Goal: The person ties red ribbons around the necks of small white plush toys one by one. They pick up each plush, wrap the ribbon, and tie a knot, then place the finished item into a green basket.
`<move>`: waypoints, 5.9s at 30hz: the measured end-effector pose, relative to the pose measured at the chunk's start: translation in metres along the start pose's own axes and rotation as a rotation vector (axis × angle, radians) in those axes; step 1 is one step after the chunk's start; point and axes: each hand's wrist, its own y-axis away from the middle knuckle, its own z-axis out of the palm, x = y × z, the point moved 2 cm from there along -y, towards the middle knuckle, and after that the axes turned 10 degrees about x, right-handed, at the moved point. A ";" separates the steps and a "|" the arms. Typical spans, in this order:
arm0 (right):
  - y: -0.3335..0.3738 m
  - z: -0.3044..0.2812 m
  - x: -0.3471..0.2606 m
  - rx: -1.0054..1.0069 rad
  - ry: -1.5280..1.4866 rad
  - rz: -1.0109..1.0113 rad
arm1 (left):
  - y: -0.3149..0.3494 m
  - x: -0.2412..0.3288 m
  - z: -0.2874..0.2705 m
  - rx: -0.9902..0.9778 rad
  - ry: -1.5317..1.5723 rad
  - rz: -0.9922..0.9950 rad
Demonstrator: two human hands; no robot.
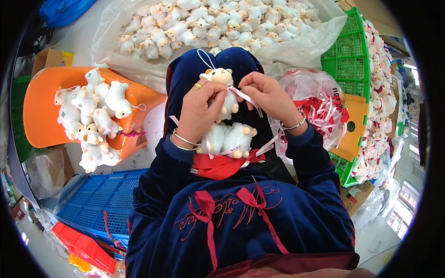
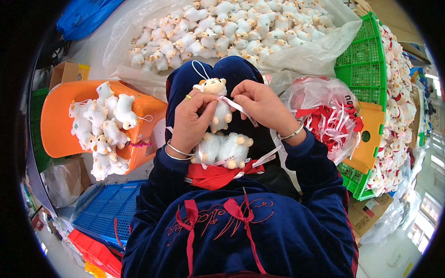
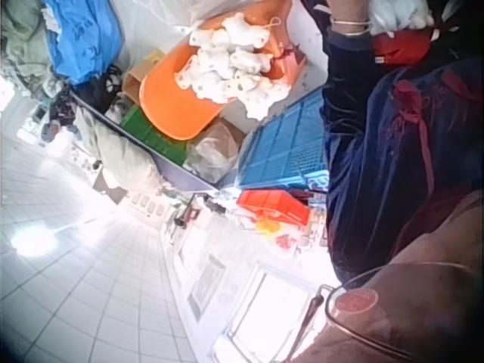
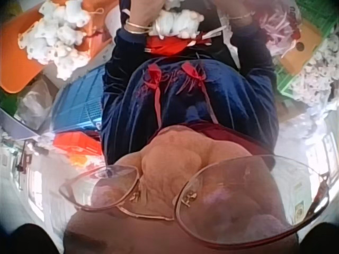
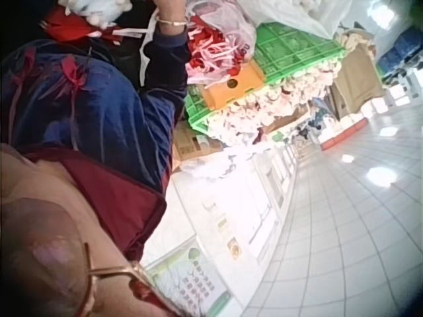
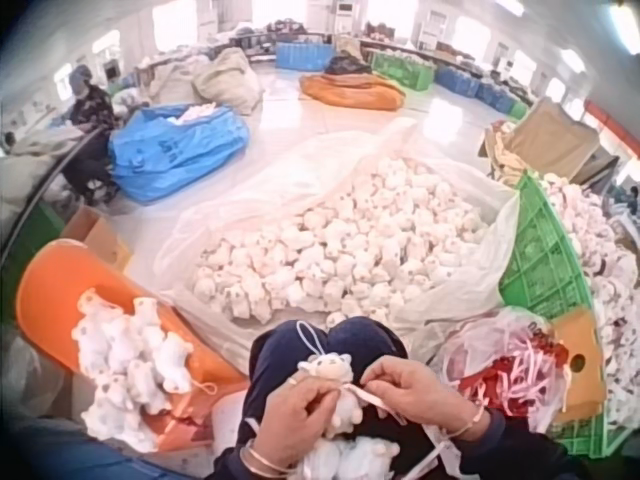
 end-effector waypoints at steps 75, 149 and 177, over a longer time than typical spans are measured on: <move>-0.020 0.010 -0.037 -0.032 0.295 -0.183 | -0.012 -0.005 -0.003 -0.139 0.019 -0.038; -0.025 0.009 -0.012 -0.002 0.743 -1.075 | -0.026 -0.009 -0.011 -0.214 0.011 -0.241; -0.021 0.023 0.020 0.292 0.498 -1.185 | -0.020 -0.008 -0.012 -0.156 0.057 -0.257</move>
